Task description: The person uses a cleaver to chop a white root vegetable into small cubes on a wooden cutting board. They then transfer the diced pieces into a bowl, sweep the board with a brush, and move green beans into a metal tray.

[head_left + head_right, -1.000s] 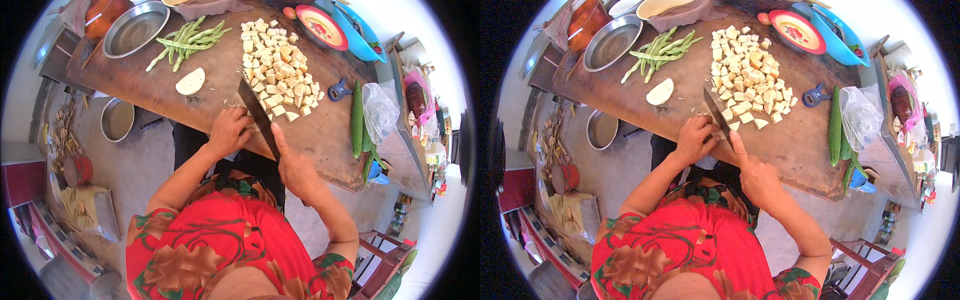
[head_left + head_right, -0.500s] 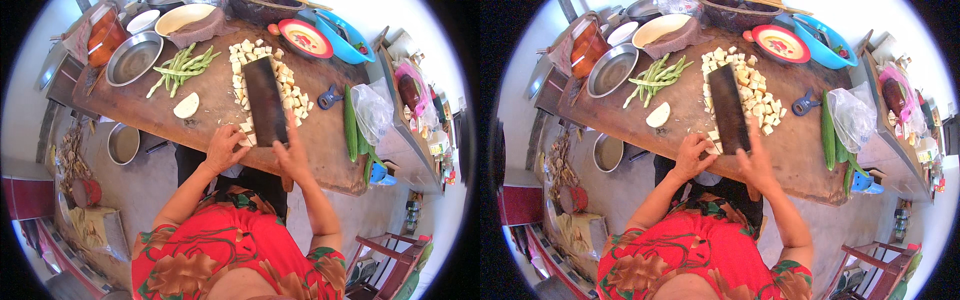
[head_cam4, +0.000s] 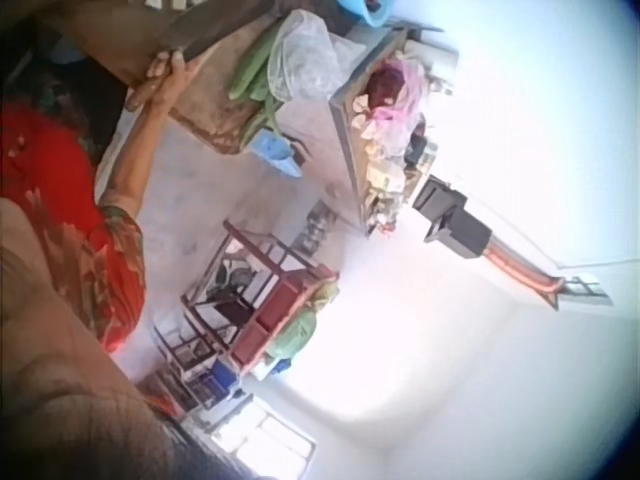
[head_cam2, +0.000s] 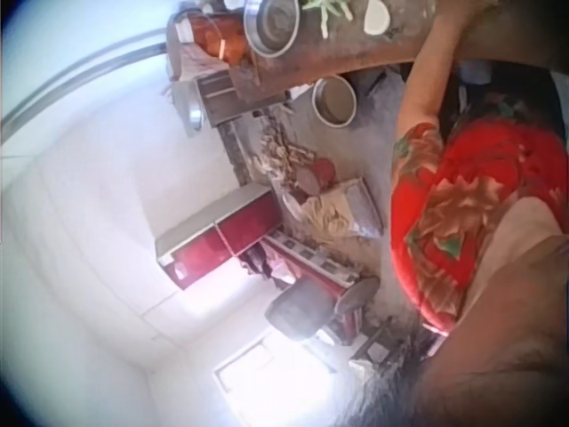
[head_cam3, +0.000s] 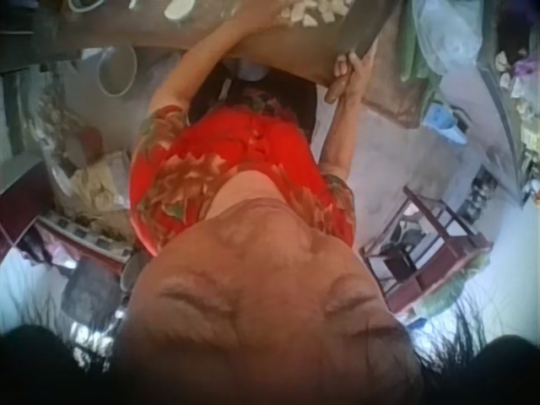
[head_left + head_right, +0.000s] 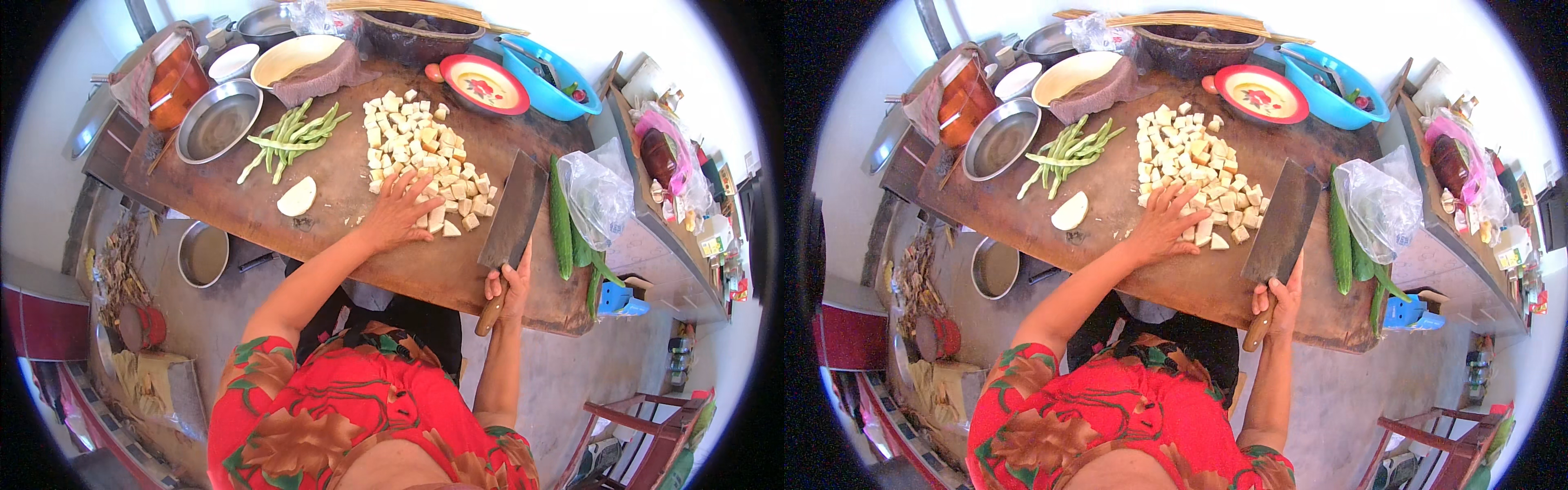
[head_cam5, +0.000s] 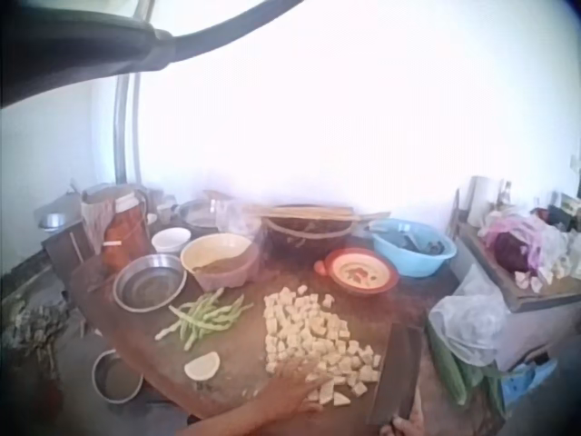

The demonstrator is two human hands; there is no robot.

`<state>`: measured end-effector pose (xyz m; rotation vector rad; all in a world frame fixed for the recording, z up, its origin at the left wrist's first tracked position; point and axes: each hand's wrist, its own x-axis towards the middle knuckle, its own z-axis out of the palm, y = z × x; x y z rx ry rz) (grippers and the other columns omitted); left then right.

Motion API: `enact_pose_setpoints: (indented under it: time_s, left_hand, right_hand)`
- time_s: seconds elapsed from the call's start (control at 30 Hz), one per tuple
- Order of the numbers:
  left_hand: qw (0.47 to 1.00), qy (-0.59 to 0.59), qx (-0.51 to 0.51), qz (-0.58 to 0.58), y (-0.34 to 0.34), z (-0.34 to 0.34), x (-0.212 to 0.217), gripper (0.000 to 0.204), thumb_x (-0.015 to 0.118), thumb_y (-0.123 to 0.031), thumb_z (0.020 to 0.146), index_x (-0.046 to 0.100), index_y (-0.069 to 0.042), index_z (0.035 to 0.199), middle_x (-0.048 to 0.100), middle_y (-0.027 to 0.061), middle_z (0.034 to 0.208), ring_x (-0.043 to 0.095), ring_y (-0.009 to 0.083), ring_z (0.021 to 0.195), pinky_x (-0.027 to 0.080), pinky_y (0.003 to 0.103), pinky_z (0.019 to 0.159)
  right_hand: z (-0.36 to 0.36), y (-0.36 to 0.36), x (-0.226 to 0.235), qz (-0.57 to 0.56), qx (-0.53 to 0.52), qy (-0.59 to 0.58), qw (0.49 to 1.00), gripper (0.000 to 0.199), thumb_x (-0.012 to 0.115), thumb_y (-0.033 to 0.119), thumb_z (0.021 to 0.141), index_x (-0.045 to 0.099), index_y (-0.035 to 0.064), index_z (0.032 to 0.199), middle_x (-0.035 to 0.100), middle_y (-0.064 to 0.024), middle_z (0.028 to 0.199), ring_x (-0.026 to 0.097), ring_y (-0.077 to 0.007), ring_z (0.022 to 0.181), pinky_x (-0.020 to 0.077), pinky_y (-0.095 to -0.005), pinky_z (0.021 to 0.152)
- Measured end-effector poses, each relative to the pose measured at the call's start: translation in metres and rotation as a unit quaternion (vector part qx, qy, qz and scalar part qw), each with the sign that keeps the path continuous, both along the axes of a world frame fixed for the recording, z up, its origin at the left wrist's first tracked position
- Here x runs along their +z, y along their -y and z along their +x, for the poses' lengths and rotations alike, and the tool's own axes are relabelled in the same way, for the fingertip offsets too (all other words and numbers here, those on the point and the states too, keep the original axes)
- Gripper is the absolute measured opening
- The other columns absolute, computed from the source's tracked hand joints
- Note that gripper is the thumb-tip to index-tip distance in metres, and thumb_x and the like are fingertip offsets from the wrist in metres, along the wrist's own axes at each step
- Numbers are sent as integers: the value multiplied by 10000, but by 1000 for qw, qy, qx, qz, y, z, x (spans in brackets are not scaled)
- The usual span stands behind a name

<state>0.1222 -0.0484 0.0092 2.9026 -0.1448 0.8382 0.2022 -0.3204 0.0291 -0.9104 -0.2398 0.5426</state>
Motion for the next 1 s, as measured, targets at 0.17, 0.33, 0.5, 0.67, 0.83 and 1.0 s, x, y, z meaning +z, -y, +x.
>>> enact_pose_setpoints:
  time_s: [0.17,0.33,0.5,0.67,0.83,1.0]
  left_hand:
    - [996,39,79,-19,-3,36,12,657,620,-589,797,523,-198,1316,337,102,1468,261,360,1359,158,587,1105]
    - [982,96,121,-110,3,16,27,564,694,-415,781,545,-164,1263,374,106,1431,288,358,1342,161,589,1110]
    - [933,151,316,-79,-23,-59,31,516,720,-266,753,569,-98,1217,488,147,1308,418,359,1235,280,512,1060]
    - [890,69,441,-90,-70,-123,4,595,765,-279,724,534,-50,1222,536,148,1205,480,339,1119,353,473,943]
    - [916,54,370,-148,-76,-132,5,631,800,-253,692,532,-40,1222,557,159,1169,503,347,1081,381,443,931]
    - [940,18,189,-283,-43,-122,14,634,792,-217,688,517,-42,1231,556,184,1208,501,381,1137,390,440,994]
  right_hand:
    - [0,-1,3,9,16,5,1000,827,507,6,860,91,192,1550,622,-121,707,467,-107,404,424,-244,352]
    - [-3,3,-3,-24,2,-4,1000,835,517,5,867,88,219,1551,637,-137,713,476,-113,407,442,-254,360]
    - [-3,3,-6,-35,14,14,999,835,511,-2,870,83,226,1551,630,-131,703,476,-110,415,439,-249,360]
    - [-2,-2,-4,-32,20,33,999,829,515,0,868,98,219,1550,621,-125,711,475,-108,424,433,-240,363]
    - [-5,-2,-4,-38,8,35,999,805,500,0,883,102,215,1549,614,-122,716,482,-114,435,431,-237,368]
    - [-6,-2,-2,-46,9,36,998,790,498,2,900,105,222,1549,622,-125,718,487,-117,435,434,-241,369]
